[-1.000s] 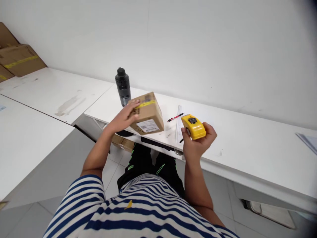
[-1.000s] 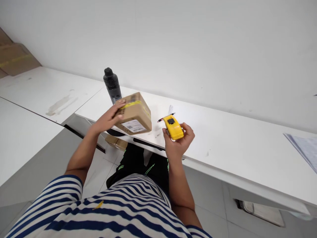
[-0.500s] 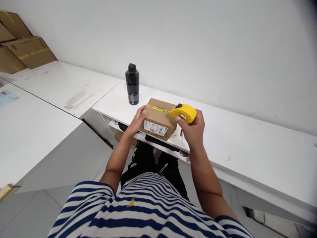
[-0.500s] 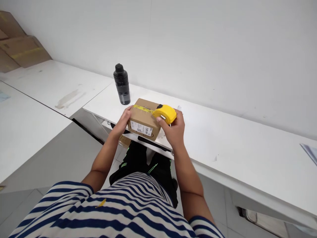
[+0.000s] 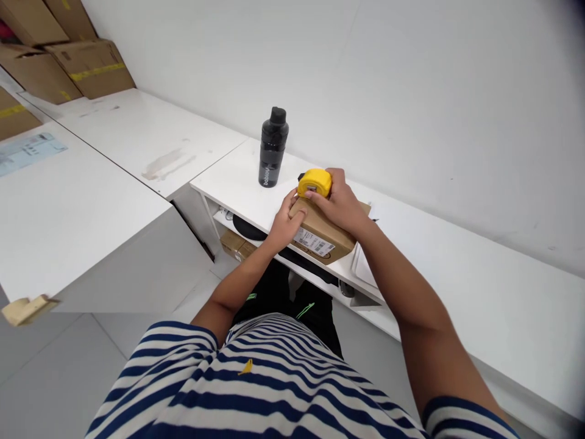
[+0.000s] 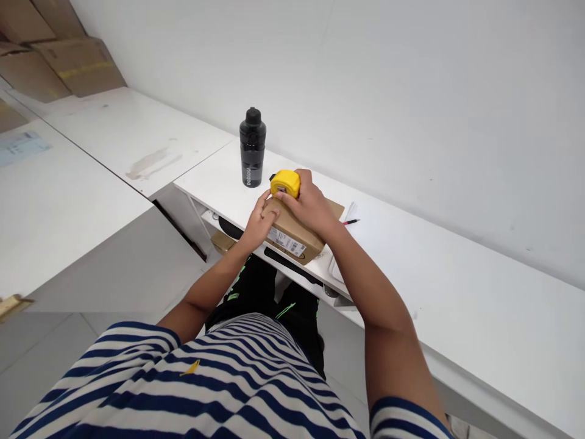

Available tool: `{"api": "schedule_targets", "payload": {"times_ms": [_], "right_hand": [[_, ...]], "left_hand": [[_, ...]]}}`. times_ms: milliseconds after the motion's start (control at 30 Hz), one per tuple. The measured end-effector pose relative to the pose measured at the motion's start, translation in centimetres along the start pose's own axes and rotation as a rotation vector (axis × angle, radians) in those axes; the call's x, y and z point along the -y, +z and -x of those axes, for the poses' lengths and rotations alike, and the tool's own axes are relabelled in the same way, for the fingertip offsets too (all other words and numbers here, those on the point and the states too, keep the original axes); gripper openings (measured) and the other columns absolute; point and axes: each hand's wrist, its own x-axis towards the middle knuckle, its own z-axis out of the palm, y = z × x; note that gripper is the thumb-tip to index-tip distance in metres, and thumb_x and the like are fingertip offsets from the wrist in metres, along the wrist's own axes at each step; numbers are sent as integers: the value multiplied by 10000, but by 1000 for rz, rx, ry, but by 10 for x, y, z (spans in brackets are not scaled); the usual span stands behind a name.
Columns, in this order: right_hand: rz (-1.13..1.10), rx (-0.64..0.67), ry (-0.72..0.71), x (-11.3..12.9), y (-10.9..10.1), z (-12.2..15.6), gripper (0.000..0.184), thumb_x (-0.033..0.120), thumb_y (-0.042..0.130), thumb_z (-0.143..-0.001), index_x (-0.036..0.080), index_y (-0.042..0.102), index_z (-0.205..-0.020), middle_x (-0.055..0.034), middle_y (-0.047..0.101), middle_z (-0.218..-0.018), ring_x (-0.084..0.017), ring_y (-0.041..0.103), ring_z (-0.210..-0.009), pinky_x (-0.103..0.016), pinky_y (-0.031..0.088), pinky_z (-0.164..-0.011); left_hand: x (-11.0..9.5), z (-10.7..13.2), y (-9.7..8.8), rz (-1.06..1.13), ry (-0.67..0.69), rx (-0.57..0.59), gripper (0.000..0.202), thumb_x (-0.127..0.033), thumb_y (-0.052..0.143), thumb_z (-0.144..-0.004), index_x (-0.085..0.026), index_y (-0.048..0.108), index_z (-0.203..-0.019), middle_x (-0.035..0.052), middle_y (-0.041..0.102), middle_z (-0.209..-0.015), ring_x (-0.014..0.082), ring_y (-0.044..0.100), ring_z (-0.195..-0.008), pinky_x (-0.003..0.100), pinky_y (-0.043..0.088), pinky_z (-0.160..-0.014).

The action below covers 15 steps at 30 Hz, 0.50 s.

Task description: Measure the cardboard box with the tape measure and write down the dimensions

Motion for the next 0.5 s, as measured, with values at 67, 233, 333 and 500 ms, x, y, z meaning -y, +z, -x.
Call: {"api": "schedule_targets", "payload": {"times_ms": [67, 233, 333, 500], "right_hand": [[19, -1, 26, -3, -5, 4, 600, 600, 687, -890, 251, 443, -1314, -92, 691, -1134, -296, 652, -981, -436, 536, -824], [34, -15, 62, -13, -12, 11, 621, 640, 701, -874, 256, 455, -1296, -82, 698, -1099, -299, 660, -970, -442, 545, -810], [60, -25, 80, -18, -20, 17, 661, 668, 733, -846, 255, 477, -1294, -71, 704, -1049, -292, 663, -926, -440, 554, -792], [10, -59, 99, -37, -48, 49, 680, 704, 794, -800, 265, 532, -1249, -51, 716, -994, -257, 673, -853, -402, 577, -702]], "left_hand": [[1, 1, 0, -33, 13, -19, 622, -337, 603, -967, -226, 481, -1567, 98, 579, -1615, 268, 567, -1483, 417, 423, -1277], [-2, 0, -2, -83, 88, 10, 631, -325, 573, -980, -248, 484, -1599, 61, 531, -1672, 255, 485, -1567, 392, 382, -1316], [-7, 2, -4, -130, 118, 28, 564, -321, 551, -981, -248, 559, -1540, 44, 569, -1639, 254, 521, -1534, 394, 396, -1305], [-12, 2, -12, -311, 76, -1, 504, -349, 547, -967, -281, 626, -1460, 21, 686, -1490, 275, 661, -1340, 434, 501, -1190]]}}
